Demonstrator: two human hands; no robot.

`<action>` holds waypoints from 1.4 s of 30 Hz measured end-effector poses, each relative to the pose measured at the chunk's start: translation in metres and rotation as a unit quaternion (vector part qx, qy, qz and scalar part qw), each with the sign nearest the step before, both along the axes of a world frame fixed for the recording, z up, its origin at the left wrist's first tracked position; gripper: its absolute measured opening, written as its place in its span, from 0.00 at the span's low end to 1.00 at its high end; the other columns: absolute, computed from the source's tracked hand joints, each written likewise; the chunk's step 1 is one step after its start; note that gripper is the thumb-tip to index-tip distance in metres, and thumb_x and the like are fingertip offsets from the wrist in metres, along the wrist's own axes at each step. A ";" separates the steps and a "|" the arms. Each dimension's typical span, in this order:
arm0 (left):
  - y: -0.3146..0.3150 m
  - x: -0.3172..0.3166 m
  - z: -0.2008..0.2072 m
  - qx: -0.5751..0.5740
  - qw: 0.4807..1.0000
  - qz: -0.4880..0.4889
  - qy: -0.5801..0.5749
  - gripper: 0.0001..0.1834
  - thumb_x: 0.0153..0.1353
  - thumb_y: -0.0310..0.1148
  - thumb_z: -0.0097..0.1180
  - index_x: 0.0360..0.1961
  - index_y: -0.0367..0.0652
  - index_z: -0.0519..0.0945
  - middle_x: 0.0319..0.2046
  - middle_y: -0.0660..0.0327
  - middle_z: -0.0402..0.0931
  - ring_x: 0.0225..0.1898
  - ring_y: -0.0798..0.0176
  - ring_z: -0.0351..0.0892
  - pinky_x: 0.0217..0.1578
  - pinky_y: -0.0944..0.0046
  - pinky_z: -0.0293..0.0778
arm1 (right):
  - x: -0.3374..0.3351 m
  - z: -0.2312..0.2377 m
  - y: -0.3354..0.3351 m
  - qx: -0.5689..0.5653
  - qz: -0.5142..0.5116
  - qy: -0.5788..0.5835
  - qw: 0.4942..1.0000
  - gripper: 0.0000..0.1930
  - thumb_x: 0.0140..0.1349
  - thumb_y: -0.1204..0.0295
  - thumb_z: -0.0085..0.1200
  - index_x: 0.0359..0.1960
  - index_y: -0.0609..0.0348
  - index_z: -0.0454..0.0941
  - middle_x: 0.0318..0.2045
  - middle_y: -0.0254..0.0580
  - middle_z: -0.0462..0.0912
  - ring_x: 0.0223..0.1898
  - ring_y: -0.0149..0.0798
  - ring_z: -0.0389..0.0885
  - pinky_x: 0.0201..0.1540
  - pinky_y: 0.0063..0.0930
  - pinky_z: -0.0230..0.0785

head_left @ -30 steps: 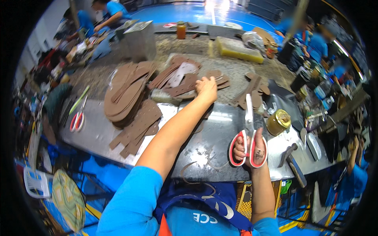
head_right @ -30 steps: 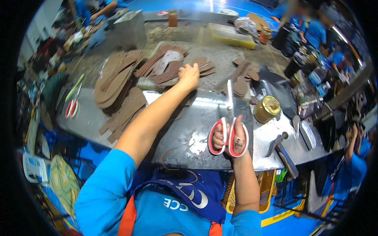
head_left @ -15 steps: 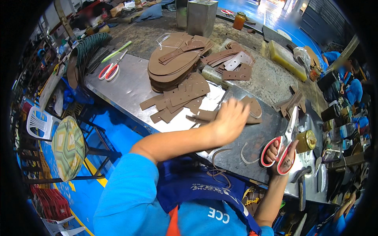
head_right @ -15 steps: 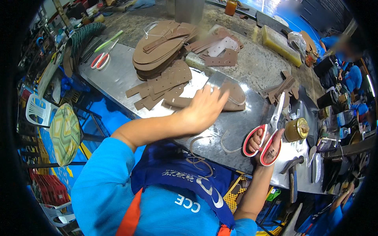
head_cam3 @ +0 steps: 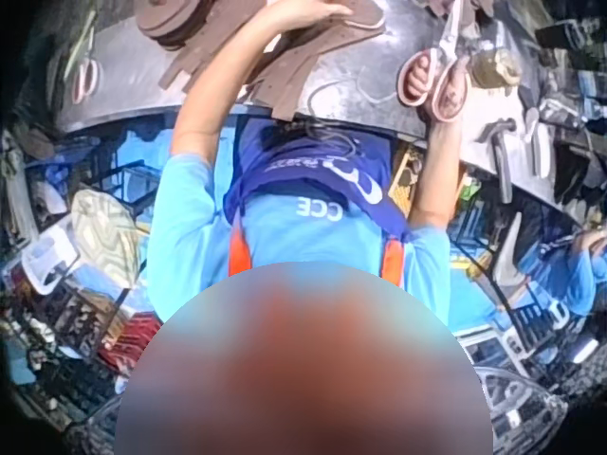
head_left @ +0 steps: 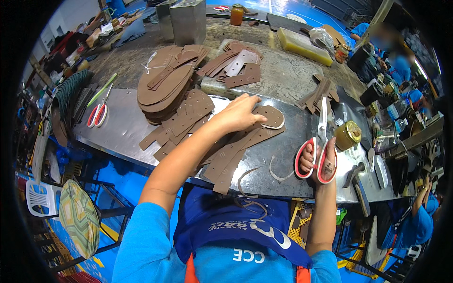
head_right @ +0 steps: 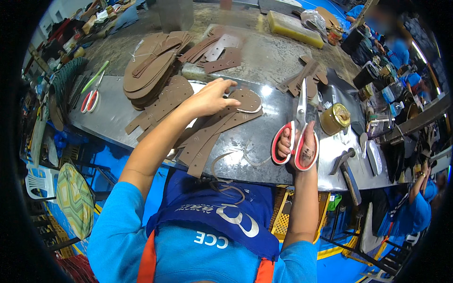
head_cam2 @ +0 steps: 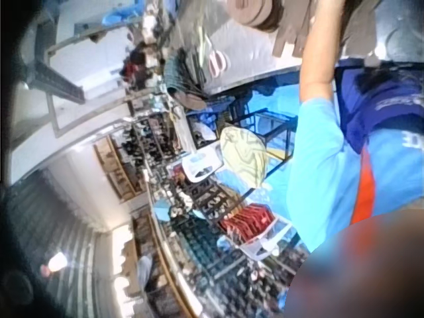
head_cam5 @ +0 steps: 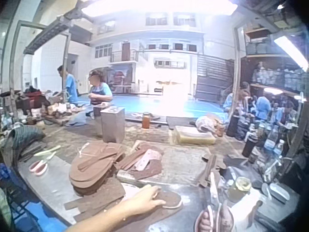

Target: The person trims the edges of brown shoe sole components using shears. They pick up each piece, cut along the perimeter, and place the trimmed pieces into a yellow basket. The process is repeated for multiple sole parts throughout the clip.

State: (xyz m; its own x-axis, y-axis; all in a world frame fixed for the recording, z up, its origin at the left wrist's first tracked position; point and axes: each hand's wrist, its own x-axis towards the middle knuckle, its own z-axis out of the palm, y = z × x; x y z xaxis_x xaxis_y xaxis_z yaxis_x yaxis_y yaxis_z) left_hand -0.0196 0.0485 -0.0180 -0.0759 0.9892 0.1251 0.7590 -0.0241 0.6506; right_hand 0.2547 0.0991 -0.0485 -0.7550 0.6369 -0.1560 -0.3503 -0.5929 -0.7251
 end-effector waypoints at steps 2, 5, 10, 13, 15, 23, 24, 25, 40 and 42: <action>0.011 0.014 -0.010 -0.022 0.999 -0.002 0.050 0.31 0.44 0.46 0.62 0.45 0.33 0.71 0.44 0.44 0.66 0.46 0.42 0.69 0.47 0.54 0.66 | 0.001 0.001 -0.002 0.001 -0.024 -0.030 0.999 0.37 0.53 0.32 0.27 0.28 0.58 0.66 0.13 0.32 0.61 0.11 0.29 0.58 0.15 0.23 0.52; 0.017 0.026 -0.019 -0.044 0.996 0.007 0.080 0.34 0.41 0.42 0.65 0.46 0.34 0.67 0.44 0.43 0.65 0.47 0.43 0.68 0.46 0.55 0.66 | -0.001 0.003 -0.003 -0.018 -0.016 -0.020 1.000 0.36 0.53 0.32 0.27 0.28 0.57 0.65 0.13 0.31 0.60 0.11 0.28 0.57 0.15 0.22 0.52; 0.015 0.026 -0.010 0.022 0.999 0.015 0.026 0.36 0.35 0.33 0.69 0.44 0.31 0.62 0.37 0.39 0.72 0.41 0.40 0.72 0.42 0.53 0.68 | -0.002 0.005 -0.003 -0.011 0.015 0.027 0.999 0.37 0.54 0.33 0.25 0.30 0.59 0.67 0.14 0.35 0.63 0.12 0.32 0.60 0.16 0.25 0.52; 0.010 0.023 -0.002 0.083 0.994 -0.031 0.064 0.20 0.39 0.33 0.65 0.30 0.30 0.72 0.27 0.42 0.75 0.35 0.41 0.75 0.36 0.50 0.70 | -0.001 0.002 -0.001 0.012 0.002 0.005 1.000 0.37 0.52 0.32 0.29 0.28 0.59 0.66 0.14 0.35 0.62 0.12 0.31 0.58 0.16 0.24 0.51; 0.012 0.025 0.006 0.080 0.996 -0.032 0.037 0.16 0.42 0.34 0.61 0.26 0.31 0.74 0.26 0.42 0.75 0.34 0.41 0.76 0.35 0.50 0.70 | -0.001 0.001 -0.004 0.065 -0.015 -0.008 0.998 0.37 0.51 0.31 0.30 0.28 0.60 0.66 0.14 0.34 0.61 0.12 0.31 0.58 0.16 0.23 0.50; 0.049 0.031 0.074 0.134 0.903 0.007 -0.407 0.07 0.49 0.27 0.52 0.28 0.33 0.76 0.20 0.53 0.76 0.19 0.60 0.78 0.19 0.62 0.74 | 0.003 0.024 -0.053 0.163 0.221 0.039 0.961 0.41 0.43 0.28 0.38 0.29 0.62 0.66 0.14 0.33 0.61 0.12 0.26 0.55 0.14 0.20 0.47; 0.050 0.032 0.083 0.133 0.854 -0.020 -0.503 0.06 0.51 0.25 0.52 0.31 0.35 0.74 0.22 0.58 0.75 0.16 0.68 0.76 0.12 0.71 0.72 | 0.003 0.028 -0.058 0.130 0.244 -0.013 0.961 0.41 0.43 0.28 0.38 0.29 0.62 0.66 0.14 0.33 0.61 0.13 0.26 0.56 0.14 0.19 0.48; 0.048 0.034 0.090 0.123 0.800 -0.053 -0.585 0.08 0.52 0.25 0.53 0.34 0.34 0.73 0.25 0.56 0.76 0.17 0.64 0.76 0.13 0.70 0.75 | 0.002 0.031 -0.062 0.096 0.266 -0.061 0.957 0.41 0.42 0.27 0.38 0.29 0.62 0.66 0.15 0.32 0.61 0.13 0.26 0.56 0.15 0.19 0.48; -0.018 0.047 0.044 0.107 0.713 -0.051 -0.691 0.08 0.52 0.27 0.58 0.34 0.40 0.75 0.27 0.64 0.76 0.25 0.72 0.75 0.20 0.75 0.73 | -0.032 0.026 -0.059 0.238 0.099 -0.068 0.964 0.31 0.54 0.42 0.46 0.43 0.60 0.66 0.27 0.31 0.69 0.27 0.23 0.64 0.30 0.16 0.58; -0.017 0.049 0.039 0.124 0.719 -0.040 -0.683 0.07 0.52 0.27 0.59 0.33 0.40 0.75 0.27 0.64 0.77 0.25 0.72 0.75 0.22 0.75 0.72 | -0.032 0.028 -0.057 0.270 0.091 -0.104 0.953 0.32 0.54 0.41 0.45 0.43 0.60 0.66 0.27 0.32 0.69 0.27 0.24 0.64 0.31 0.16 0.59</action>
State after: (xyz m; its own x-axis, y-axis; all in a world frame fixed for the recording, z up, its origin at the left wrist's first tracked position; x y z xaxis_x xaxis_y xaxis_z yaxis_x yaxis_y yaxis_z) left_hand 0.0296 0.0312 0.0211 -0.2388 0.9577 0.1607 -0.5943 -0.2750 0.7557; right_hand 0.2226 0.0422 -0.0203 -0.8498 0.5271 -0.0004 -0.0931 -0.1508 -0.9842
